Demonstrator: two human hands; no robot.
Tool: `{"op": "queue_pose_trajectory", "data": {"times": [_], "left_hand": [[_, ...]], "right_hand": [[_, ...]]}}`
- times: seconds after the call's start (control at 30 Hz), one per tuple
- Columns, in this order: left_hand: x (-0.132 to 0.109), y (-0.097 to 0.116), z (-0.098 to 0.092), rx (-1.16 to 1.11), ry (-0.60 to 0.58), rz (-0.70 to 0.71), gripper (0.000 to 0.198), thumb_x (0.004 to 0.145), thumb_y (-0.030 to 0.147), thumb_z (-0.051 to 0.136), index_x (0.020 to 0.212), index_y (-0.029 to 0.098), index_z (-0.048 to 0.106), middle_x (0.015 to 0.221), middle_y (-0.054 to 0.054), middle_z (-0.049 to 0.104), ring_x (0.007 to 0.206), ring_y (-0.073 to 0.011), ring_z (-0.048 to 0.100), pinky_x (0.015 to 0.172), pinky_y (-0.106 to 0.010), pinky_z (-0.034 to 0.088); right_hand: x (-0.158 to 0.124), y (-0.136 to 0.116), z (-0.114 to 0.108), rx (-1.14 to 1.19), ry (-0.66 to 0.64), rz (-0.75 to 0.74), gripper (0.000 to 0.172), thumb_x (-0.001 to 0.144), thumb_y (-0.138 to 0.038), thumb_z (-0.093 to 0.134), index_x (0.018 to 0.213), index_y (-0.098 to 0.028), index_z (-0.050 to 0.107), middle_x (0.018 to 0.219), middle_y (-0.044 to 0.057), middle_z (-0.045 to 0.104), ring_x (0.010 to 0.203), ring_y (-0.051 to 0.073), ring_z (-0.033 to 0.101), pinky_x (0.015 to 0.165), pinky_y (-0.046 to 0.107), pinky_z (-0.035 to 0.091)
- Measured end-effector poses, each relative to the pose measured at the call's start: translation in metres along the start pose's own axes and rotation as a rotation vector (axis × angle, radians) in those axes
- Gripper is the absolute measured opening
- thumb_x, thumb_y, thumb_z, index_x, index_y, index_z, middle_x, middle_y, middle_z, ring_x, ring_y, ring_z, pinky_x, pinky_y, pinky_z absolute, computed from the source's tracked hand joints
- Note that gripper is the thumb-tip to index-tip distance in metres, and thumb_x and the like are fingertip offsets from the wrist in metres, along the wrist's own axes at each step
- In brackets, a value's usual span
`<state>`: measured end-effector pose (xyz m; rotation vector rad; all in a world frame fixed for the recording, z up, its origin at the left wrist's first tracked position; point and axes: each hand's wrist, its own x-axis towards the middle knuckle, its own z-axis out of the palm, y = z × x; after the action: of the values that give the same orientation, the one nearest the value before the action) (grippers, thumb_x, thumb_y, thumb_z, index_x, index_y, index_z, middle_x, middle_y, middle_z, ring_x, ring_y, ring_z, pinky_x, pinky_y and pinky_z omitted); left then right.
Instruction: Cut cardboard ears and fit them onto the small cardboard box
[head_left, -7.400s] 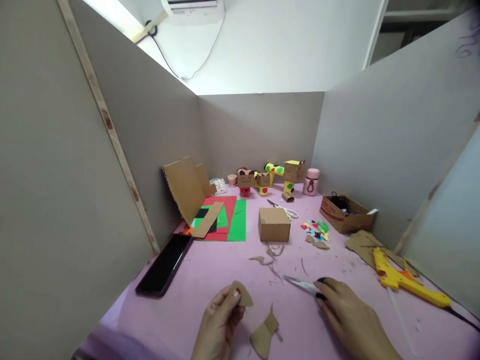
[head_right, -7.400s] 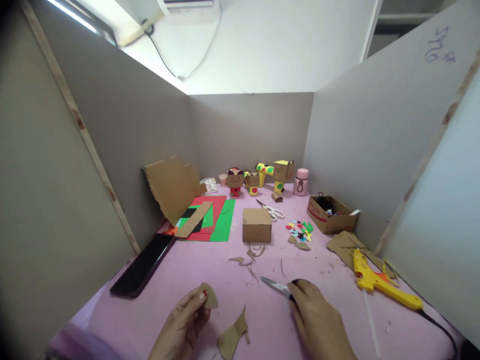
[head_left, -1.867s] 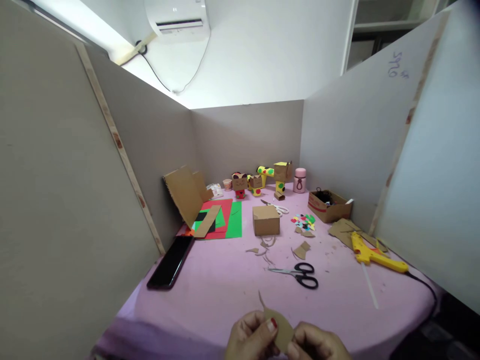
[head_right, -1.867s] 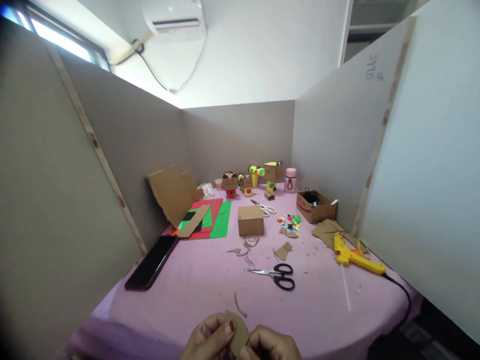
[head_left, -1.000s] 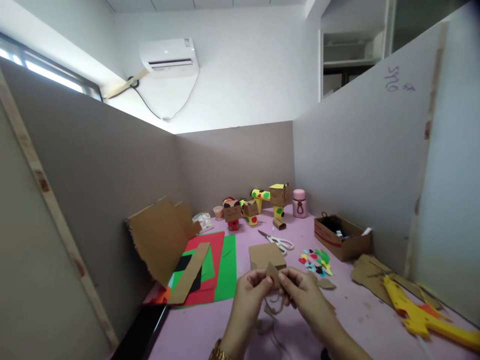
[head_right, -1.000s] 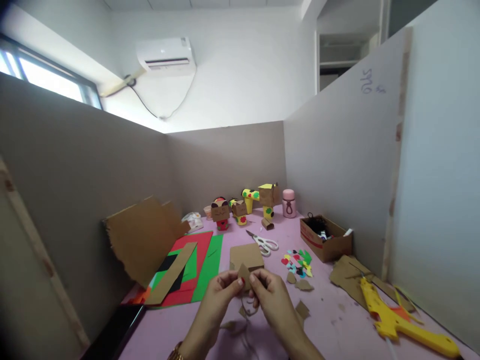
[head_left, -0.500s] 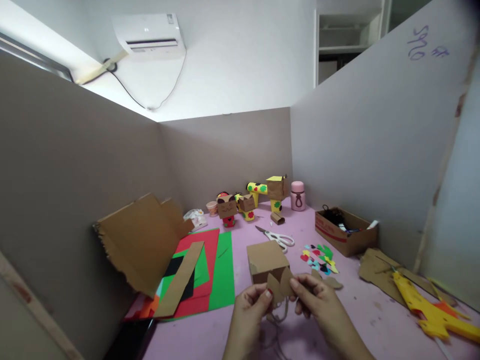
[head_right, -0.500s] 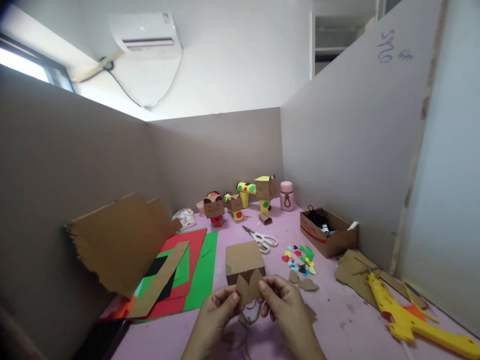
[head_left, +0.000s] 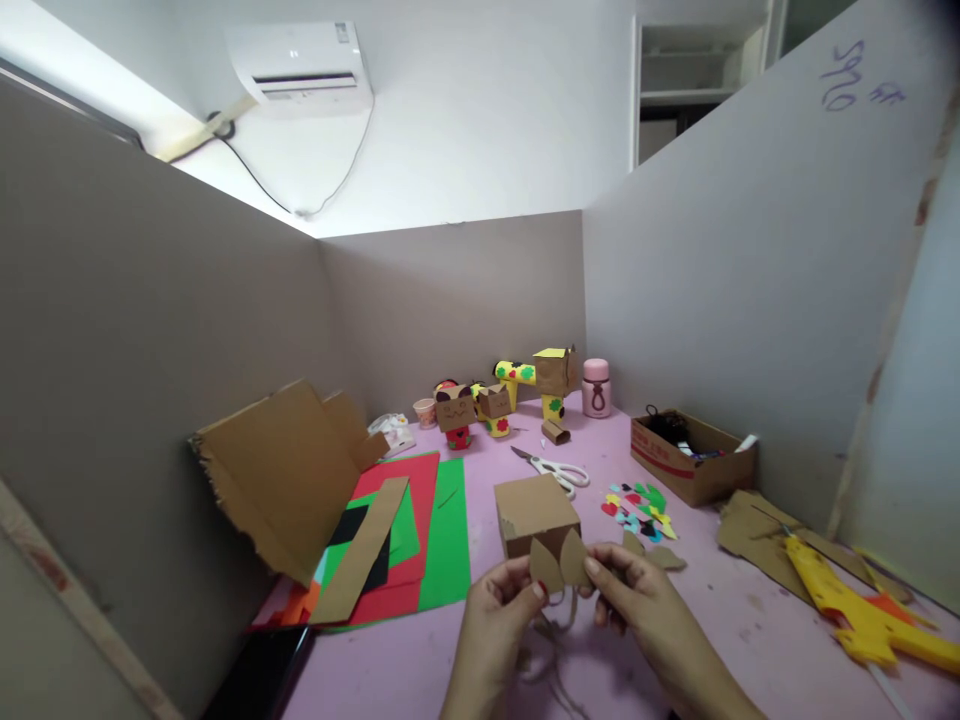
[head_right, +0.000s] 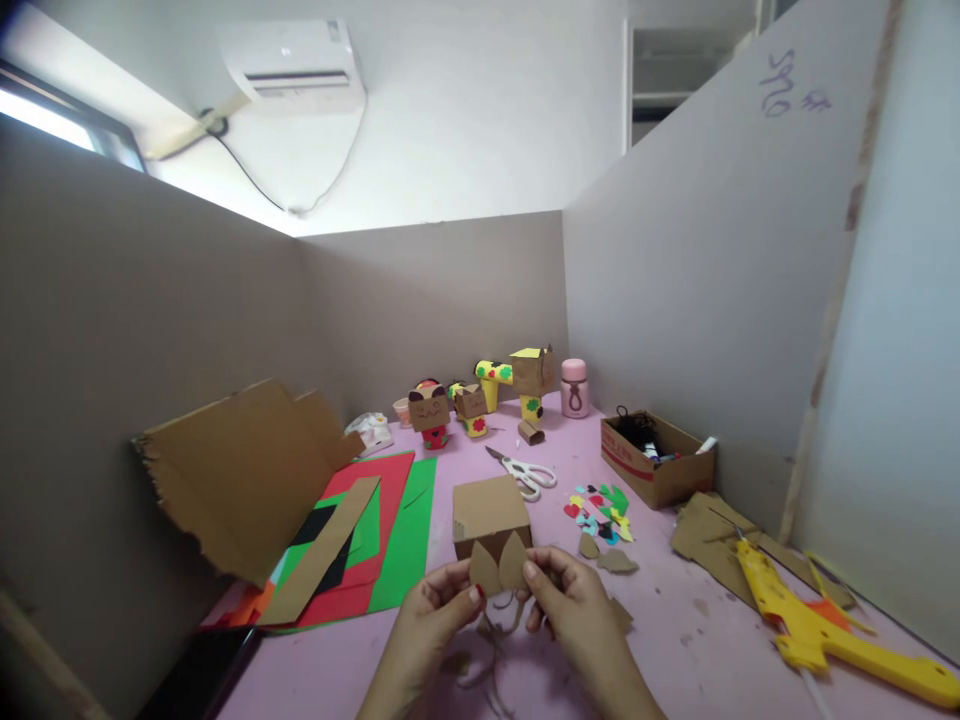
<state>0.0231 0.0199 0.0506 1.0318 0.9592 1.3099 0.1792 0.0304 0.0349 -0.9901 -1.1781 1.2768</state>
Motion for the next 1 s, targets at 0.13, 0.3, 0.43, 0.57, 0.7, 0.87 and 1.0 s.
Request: {"op": "queue_pose_trajectory", "data": {"times": [0.13,0.3,0.43,0.57,0.7,0.87,1.0], "left_hand": [[-0.001,0.001,0.004,-0.008,0.019,-0.006,0.035,0.046,0.029,0.081,0.076,0.012,0.074,0.067,-0.009,0.071,0.059,-0.0154,0.056,0.055,-0.023,0.038],[-0.001,-0.002,0.001,0.002,0.082,0.021,0.026,0.05,0.022,0.078,0.074,0.012,0.073,0.066,-0.008,0.07,0.059,-0.0159,0.057,0.056,-0.024,0.04],[-0.001,-0.002,-0.001,0.005,0.164,0.113,0.006,0.055,0.021,0.074,0.059,0.017,0.07,0.079,-0.006,0.069,0.075,-0.0187,0.06,0.068,-0.026,0.043],[-0.006,0.002,0.002,0.059,0.159,0.208,0.009,0.058,0.019,0.07,0.05,0.017,0.067,0.089,-0.008,0.067,0.085,-0.0222,0.059,0.072,-0.026,0.043],[-0.01,0.004,0.006,0.0,0.133,0.197,0.007,0.058,0.015,0.069,0.052,0.016,0.067,0.079,-0.007,0.067,0.076,-0.0201,0.059,0.067,-0.025,0.043],[-0.008,-0.003,0.009,-0.202,0.122,0.095,0.012,0.058,0.015,0.065,0.052,0.018,0.055,0.07,-0.002,0.066,0.063,-0.0142,0.058,0.059,-0.022,0.041],[-0.006,-0.014,0.007,-0.384,0.098,-0.08,0.017,0.066,0.025,0.058,0.057,0.02,0.045,0.046,0.008,0.045,0.034,-0.0048,0.035,0.04,-0.018,0.027]], "right_hand": [[0.0,-0.002,0.0,-0.01,0.002,0.0,0.03,0.067,-0.045,0.065,0.078,-0.016,0.064,0.059,-0.002,0.062,0.04,0.01,0.05,0.04,0.022,0.03],[0.0,-0.007,0.001,-0.012,0.043,0.008,0.031,0.062,-0.047,0.068,0.073,-0.018,0.064,0.059,-0.002,0.062,0.041,0.011,0.05,0.039,0.022,0.032],[0.0,-0.008,0.002,0.002,0.069,0.011,0.03,0.062,-0.047,0.067,0.073,-0.019,0.063,0.058,-0.002,0.061,0.041,0.011,0.05,0.039,0.022,0.031],[0.001,-0.004,0.002,0.023,0.065,0.024,0.03,0.063,-0.046,0.067,0.075,-0.019,0.062,0.06,-0.002,0.062,0.041,0.011,0.051,0.039,0.022,0.03],[0.0,-0.001,0.002,0.051,0.039,0.037,0.031,0.063,-0.044,0.068,0.077,-0.018,0.061,0.059,-0.002,0.062,0.039,0.01,0.05,0.039,0.02,0.028],[-0.002,-0.005,0.004,0.098,0.017,0.047,0.033,0.063,-0.047,0.068,0.075,-0.017,0.058,0.061,-0.002,0.062,0.04,0.008,0.05,0.039,0.019,0.029],[-0.004,-0.005,0.007,0.118,-0.01,0.085,0.037,0.061,-0.049,0.069,0.075,-0.017,0.056,0.059,-0.003,0.061,0.038,0.007,0.049,0.037,0.018,0.028]]}}
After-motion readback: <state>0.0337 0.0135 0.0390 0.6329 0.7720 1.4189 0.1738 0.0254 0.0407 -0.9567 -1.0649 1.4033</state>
